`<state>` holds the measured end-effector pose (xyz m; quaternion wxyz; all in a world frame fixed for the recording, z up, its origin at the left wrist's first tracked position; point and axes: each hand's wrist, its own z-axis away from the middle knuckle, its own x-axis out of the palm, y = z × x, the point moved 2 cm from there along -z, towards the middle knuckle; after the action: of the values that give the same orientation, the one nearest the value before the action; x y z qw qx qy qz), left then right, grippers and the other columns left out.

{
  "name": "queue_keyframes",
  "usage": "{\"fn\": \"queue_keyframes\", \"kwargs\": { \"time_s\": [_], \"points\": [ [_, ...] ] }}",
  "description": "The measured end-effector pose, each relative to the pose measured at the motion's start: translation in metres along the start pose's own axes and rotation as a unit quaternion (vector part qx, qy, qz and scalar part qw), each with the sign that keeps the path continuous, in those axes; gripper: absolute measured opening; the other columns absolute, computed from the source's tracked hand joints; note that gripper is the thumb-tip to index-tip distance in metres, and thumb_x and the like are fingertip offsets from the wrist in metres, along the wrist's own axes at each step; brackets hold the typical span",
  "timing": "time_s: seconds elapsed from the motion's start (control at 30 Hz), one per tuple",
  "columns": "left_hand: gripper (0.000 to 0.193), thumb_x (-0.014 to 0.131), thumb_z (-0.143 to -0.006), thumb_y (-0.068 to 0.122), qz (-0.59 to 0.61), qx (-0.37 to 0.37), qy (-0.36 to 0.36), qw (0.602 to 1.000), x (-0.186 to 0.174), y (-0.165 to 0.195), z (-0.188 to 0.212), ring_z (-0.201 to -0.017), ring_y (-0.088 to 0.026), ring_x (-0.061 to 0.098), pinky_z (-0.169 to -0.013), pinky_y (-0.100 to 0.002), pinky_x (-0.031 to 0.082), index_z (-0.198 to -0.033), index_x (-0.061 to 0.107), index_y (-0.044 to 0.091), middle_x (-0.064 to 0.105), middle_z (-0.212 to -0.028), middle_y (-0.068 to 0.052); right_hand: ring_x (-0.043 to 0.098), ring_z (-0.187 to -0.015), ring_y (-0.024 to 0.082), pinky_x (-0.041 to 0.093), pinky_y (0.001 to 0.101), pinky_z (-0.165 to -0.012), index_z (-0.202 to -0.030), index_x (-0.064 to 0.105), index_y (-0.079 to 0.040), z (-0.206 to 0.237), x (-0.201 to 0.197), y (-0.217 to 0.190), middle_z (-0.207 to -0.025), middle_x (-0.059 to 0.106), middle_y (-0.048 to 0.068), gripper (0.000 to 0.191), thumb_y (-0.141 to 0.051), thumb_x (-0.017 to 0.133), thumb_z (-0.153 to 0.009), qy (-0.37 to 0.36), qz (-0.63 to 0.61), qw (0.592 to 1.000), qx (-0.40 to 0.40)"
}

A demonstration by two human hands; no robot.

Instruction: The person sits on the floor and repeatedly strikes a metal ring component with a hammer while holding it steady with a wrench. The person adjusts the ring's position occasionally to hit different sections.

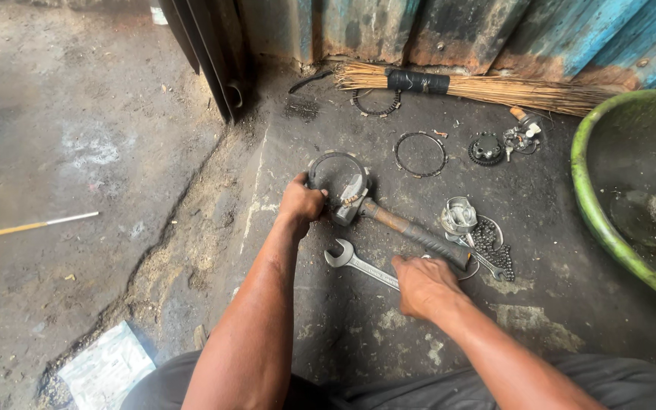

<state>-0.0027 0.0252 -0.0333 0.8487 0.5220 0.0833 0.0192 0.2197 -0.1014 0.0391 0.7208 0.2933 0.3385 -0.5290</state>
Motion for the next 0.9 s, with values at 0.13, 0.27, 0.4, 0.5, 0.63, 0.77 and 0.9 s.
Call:
{"fn": "queue_keyframes", "kwargs": {
  "time_s": [0.13, 0.27, 0.4, 0.5, 0.63, 0.77, 0.9],
  "points": [
    [0.07, 0.073, -0.086, 0.001, -0.032, 0.02, 0.039, 0.998, -0.004, -0.003, -0.004, -0.093, -0.021, 0.071, -0.074, -0.031, 0.059, -0.15, 0.045, 0.007, 0.07, -0.116, -0.017, 0.069, -0.112, 0.032, 0.048, 0.0432, -0.105, -0.138, 0.058, -0.005, -0.001, 0.002, 0.005, -0.123, 0.07, 0.021, 0.057, -0.021, 0.073, -0.085, -0.003, -0.052, 0.998, -0.032],
    [0.081, 0.073, -0.081, -0.002, 0.079, -0.044, -0.014, 0.996, -0.001, -0.002, -0.002, -0.094, -0.025, 0.071, -0.07, -0.032, 0.061, -0.153, 0.039, 0.011, 0.07, -0.119, -0.022, 0.072, -0.09, 0.028, 0.054, 0.0425, -0.08, -0.123, 0.056, -0.001, 0.022, -0.002, 0.026, -0.105, 0.073, 0.017, 0.039, -0.015, 0.068, -0.089, -0.158, -0.346, 0.924, -0.03],
    [0.091, 0.076, -0.074, -0.005, 0.111, -0.074, -0.036, 0.99, -0.001, 0.007, 0.01, -0.094, -0.028, 0.073, -0.07, -0.032, 0.062, -0.155, 0.037, 0.013, 0.07, -0.119, -0.024, 0.073, -0.073, 0.023, 0.06, 0.0416, -0.062, -0.115, 0.057, 0.0, 0.054, -0.026, 0.043, -0.09, 0.074, 0.013, 0.026, -0.011, 0.062, -0.092, -0.1, -0.62, 0.778, -0.029],
    [0.087, 0.077, -0.078, 0.0, 0.014, -0.082, -0.014, 0.996, -0.004, 0.014, 0.019, -0.094, -0.031, 0.072, -0.071, -0.035, 0.062, -0.153, 0.036, 0.01, 0.069, -0.122, -0.027, 0.07, -0.069, 0.019, 0.061, 0.0401, -0.062, -0.121, 0.059, -0.006, 0.063, -0.043, 0.044, -0.085, 0.07, 0.011, 0.029, -0.015, 0.055, -0.093, 0.005, -0.741, 0.67, -0.046],
    [0.085, 0.072, -0.077, -0.005, -0.033, -0.031, 0.021, 0.999, -0.005, 0.019, 0.023, -0.094, -0.031, 0.071, -0.071, -0.037, 0.064, -0.151, 0.032, 0.009, 0.062, -0.126, -0.024, 0.067, -0.065, 0.018, 0.057, 0.0393, -0.062, -0.119, 0.062, -0.012, 0.049, -0.035, 0.023, -0.075, 0.069, 0.009, 0.027, -0.026, 0.047, -0.101, 0.139, -0.587, 0.797, 0.025],
    [0.085, 0.079, -0.075, -0.003, -0.092, 0.056, 0.03, 0.994, -0.006, 0.019, 0.022, -0.092, -0.027, 0.07, -0.069, -0.034, 0.061, -0.148, 0.037, 0.005, 0.066, -0.119, -0.023, 0.066, -0.062, 0.025, 0.051, 0.0428, -0.064, -0.11, 0.067, -0.007, 0.034, -0.018, 0.01, -0.069, 0.067, 0.012, 0.031, -0.032, 0.049, -0.104, 0.222, -0.386, 0.893, 0.062],
    [0.086, 0.072, -0.071, -0.008, -0.008, -0.017, -0.014, 1.0, -0.001, 0.017, 0.025, -0.073, -0.032, 0.071, -0.056, -0.04, 0.057, -0.148, 0.037, 0.006, 0.072, -0.104, -0.027, 0.065, -0.057, 0.029, 0.05, 0.045, -0.058, -0.109, 0.067, -0.007, 0.027, -0.019, 0.009, -0.064, 0.065, 0.014, 0.032, -0.034, 0.049, -0.104, 0.284, -0.376, 0.881, 0.043]
  ]
}}
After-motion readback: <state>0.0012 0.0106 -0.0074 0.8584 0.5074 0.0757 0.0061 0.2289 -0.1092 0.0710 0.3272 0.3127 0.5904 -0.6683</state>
